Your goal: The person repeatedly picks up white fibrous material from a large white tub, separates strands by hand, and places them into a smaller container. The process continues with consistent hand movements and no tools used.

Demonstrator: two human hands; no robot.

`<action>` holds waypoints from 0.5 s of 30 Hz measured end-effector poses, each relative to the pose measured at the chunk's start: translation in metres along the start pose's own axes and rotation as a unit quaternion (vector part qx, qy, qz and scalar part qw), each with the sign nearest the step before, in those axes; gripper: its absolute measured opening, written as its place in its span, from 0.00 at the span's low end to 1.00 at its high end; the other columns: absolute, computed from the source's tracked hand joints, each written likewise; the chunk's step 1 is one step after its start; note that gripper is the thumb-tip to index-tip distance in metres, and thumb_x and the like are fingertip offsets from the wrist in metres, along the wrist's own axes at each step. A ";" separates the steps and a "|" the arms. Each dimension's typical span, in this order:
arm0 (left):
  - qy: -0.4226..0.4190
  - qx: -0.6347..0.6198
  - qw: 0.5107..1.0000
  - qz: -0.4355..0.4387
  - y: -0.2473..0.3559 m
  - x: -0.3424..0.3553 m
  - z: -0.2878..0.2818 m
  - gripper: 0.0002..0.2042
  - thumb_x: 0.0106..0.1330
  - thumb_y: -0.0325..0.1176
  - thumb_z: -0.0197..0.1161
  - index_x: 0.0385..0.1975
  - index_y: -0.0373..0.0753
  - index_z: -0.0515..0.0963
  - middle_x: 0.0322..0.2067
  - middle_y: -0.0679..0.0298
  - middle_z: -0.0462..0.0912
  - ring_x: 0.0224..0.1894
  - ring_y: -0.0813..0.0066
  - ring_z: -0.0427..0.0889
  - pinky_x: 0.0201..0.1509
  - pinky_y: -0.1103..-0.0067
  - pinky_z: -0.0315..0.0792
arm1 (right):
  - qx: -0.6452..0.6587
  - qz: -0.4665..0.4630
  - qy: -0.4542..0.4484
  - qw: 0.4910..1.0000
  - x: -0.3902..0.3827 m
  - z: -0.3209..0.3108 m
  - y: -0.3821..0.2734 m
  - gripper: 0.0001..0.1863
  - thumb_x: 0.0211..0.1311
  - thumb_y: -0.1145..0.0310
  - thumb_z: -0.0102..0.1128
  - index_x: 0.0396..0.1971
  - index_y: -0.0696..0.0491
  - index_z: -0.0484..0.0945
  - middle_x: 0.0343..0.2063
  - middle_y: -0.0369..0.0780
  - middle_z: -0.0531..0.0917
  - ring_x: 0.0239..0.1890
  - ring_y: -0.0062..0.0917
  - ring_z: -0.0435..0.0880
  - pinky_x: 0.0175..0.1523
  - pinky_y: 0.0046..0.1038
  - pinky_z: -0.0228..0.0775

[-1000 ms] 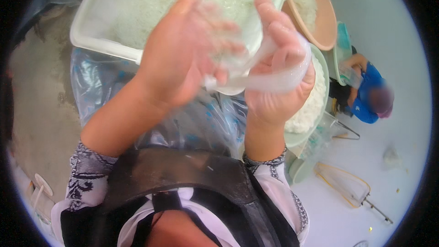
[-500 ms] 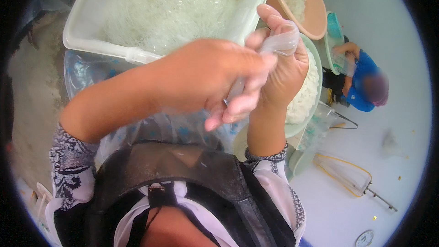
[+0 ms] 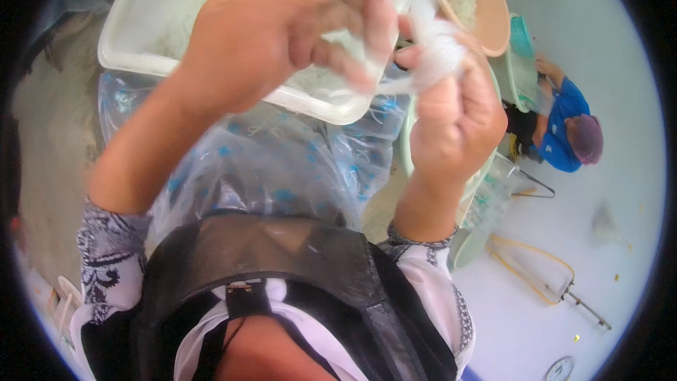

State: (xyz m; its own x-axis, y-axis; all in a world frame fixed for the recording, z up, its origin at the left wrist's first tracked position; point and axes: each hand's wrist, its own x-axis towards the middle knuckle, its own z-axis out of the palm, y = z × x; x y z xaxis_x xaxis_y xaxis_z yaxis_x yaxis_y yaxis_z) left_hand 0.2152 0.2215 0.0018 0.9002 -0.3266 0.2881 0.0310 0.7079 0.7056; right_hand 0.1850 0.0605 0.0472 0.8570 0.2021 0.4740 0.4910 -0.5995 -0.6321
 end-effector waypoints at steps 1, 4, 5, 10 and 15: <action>0.118 -0.193 0.974 -0.002 -0.009 0.000 0.005 0.07 0.59 0.31 0.57 0.34 0.36 0.76 0.27 0.67 0.77 0.34 0.80 0.78 0.29 0.79 0.71 | 0.112 -0.053 0.017 0.992 0.008 0.006 0.015 0.12 0.56 0.70 0.49 0.32 0.64 0.76 0.43 0.49 0.79 0.45 0.36 0.76 0.49 0.31 0.66; 0.058 0.100 0.990 0.084 -0.033 -0.004 0.033 0.08 0.61 0.33 0.56 0.34 0.37 0.77 0.25 0.63 0.78 0.32 0.76 0.79 0.30 0.77 0.72 | 0.322 -0.049 0.076 0.942 0.015 0.008 0.024 0.16 0.58 0.68 0.44 0.34 0.66 0.75 0.47 0.56 0.74 0.52 0.41 0.70 0.58 0.39 0.57; 0.057 0.209 0.949 0.227 -0.038 0.007 0.036 0.09 0.59 0.36 0.59 0.32 0.38 0.78 0.23 0.59 0.79 0.28 0.72 0.80 0.30 0.77 0.71 | 0.400 -0.004 0.088 0.912 0.019 0.005 0.019 0.16 0.58 0.67 0.44 0.34 0.66 0.75 0.48 0.57 0.73 0.53 0.42 0.69 0.59 0.39 0.56; -0.246 0.374 0.866 0.224 -0.032 0.051 -0.004 0.14 0.65 0.44 0.49 0.24 0.41 0.72 0.15 0.67 0.70 0.17 0.72 0.70 0.22 0.76 0.64 | 0.325 -0.065 0.028 0.943 0.003 -0.018 0.049 0.14 0.62 0.65 0.40 0.32 0.57 0.75 0.52 0.58 0.69 0.61 0.46 0.61 0.64 0.41 0.48; -0.258 0.240 0.931 -0.093 -0.021 0.028 -0.014 0.14 0.65 0.41 0.52 0.29 0.35 0.77 0.18 0.71 0.71 0.20 0.85 0.67 0.22 0.84 0.62 | 0.482 -0.017 -0.023 0.876 0.000 -0.008 0.033 0.14 0.69 0.60 0.37 0.28 0.51 0.69 0.45 0.49 0.76 0.52 0.44 0.71 0.55 0.40 0.59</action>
State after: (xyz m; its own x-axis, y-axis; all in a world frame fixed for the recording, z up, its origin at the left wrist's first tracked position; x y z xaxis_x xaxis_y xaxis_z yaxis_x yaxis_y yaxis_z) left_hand 0.2458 0.2060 -0.0137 0.5659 -0.7609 0.3174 -0.1434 0.2883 0.9467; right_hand 0.1999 0.0348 0.0315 0.8342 0.2511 0.4910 0.4007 0.3357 -0.8525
